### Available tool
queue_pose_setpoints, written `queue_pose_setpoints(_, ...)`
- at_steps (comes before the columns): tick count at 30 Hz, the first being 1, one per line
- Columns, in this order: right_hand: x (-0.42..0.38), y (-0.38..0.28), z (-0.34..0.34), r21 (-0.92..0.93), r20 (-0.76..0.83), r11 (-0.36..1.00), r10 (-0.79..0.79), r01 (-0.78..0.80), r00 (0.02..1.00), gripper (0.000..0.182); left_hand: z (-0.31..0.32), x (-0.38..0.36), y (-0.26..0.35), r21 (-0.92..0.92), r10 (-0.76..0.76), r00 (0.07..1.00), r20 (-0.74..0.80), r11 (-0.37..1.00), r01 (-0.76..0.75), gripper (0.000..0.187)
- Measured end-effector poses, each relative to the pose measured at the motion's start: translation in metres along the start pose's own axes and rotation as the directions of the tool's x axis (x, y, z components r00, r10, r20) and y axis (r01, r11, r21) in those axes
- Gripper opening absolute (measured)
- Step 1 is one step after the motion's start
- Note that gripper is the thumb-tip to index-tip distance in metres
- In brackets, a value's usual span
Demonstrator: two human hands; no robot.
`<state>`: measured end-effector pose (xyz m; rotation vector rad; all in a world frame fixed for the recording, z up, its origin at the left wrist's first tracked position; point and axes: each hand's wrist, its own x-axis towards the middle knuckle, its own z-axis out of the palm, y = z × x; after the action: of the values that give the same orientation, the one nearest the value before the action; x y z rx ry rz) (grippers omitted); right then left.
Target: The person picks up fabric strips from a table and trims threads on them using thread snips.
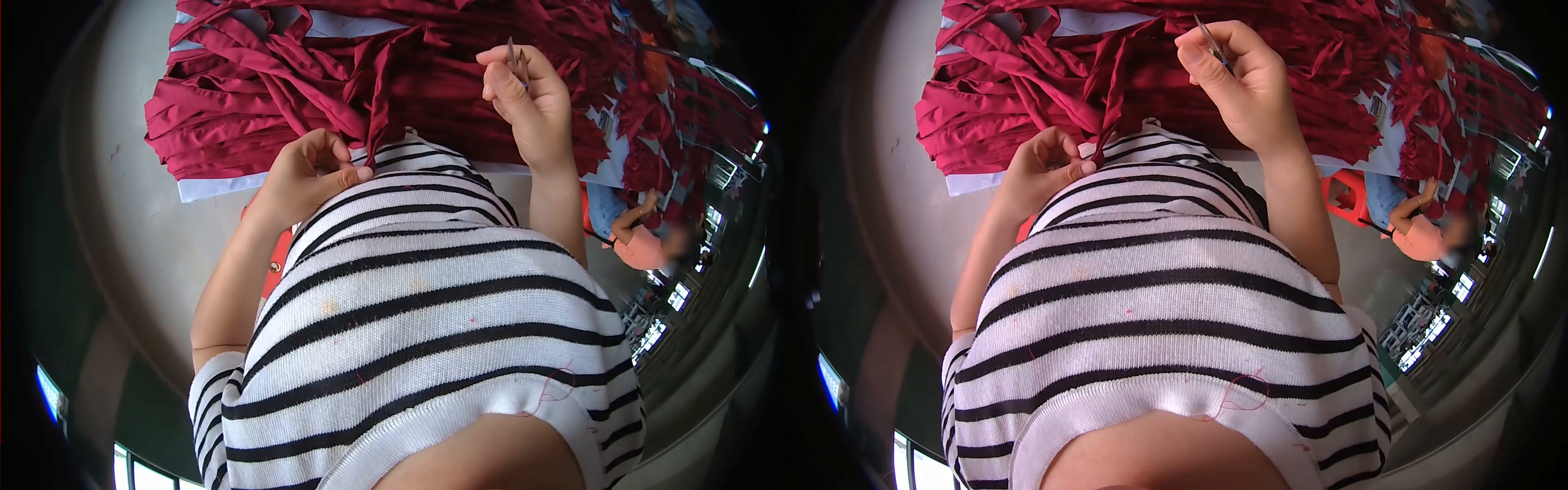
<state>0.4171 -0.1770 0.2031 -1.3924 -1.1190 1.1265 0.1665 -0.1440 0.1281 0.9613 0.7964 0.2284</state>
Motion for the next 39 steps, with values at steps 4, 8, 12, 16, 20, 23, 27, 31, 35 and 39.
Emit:
queue_pose_setpoints(4, 0.002, 0.001, 0.011, -0.019, 0.029, 1.000, -0.009, 0.009, 1.000, 0.019, -0.006, -0.009, 0.017, 0.044, -0.137, 0.986, 0.096, 0.990, 0.134, 0.016)
queue_pose_setpoints(8, 0.003, 0.004, 0.019, -0.043, 0.100, 0.994, -0.098, 0.102, 0.990, 0.024, -0.016, 0.004, 0.018, -0.480, 0.083, 0.996, -0.046, 0.872, -0.095, 0.008)
queue_pose_setpoints(12, -0.002, -0.001, 0.029, -0.210, 0.120, 0.953, -0.194, 0.216, 0.974, 0.038, -0.010, 0.010, 0.048, -0.692, 0.216, 0.976, -0.042, 0.699, -0.184, 0.016)
queue_pose_setpoints(16, -0.007, -0.005, 0.036, -0.367, 0.141, 0.858, -0.330, 0.359, 0.933, 0.031, 0.002, 0.012, 0.055, -0.674, 0.242, 0.969, -0.038, 0.710, -0.204, 0.022)
queue_pose_setpoints(20, -0.005, -0.009, 0.040, -0.529, 0.150, 0.710, -0.461, 0.465, 0.875, 0.029, 0.016, 0.007, 0.066, -0.649, 0.246, 0.965, -0.095, 0.719, -0.247, 0.021)
queue_pose_setpoints(23, -0.002, -0.010, 0.040, -0.617, 0.194, 0.598, -0.514, 0.511, 0.836, 0.030, 0.012, 0.009, 0.061, -0.718, 0.394, 0.919, 0.009, 0.642, -0.268, 0.024)
queue_pose_setpoints(27, 0.002, -0.005, 0.044, -0.641, 0.189, 0.557, -0.552, 0.528, 0.812, 0.030, 0.025, 0.007, 0.067, -0.546, 0.319, 0.940, -0.124, 0.769, -0.333, 0.023)
queue_pose_setpoints(31, -0.002, -0.013, 0.045, -0.647, 0.209, 0.610, -0.436, 0.458, 0.876, 0.029, 0.027, 0.009, 0.068, -0.530, 0.324, 0.937, -0.129, 0.776, -0.342, 0.023)
queue_pose_setpoints(35, -0.002, -0.011, 0.045, -0.650, 0.216, 0.590, -0.461, 0.479, 0.861, 0.028, 0.028, 0.011, 0.066, -0.546, 0.330, 0.933, -0.142, 0.760, -0.352, 0.025)
queue_pose_setpoints(39, 0.005, 0.000, 0.045, -0.655, 0.202, 0.530, -0.565, 0.539, 0.800, 0.028, 0.027, 0.009, 0.069, -0.612, 0.337, 0.938, -0.085, 0.725, -0.316, 0.023)
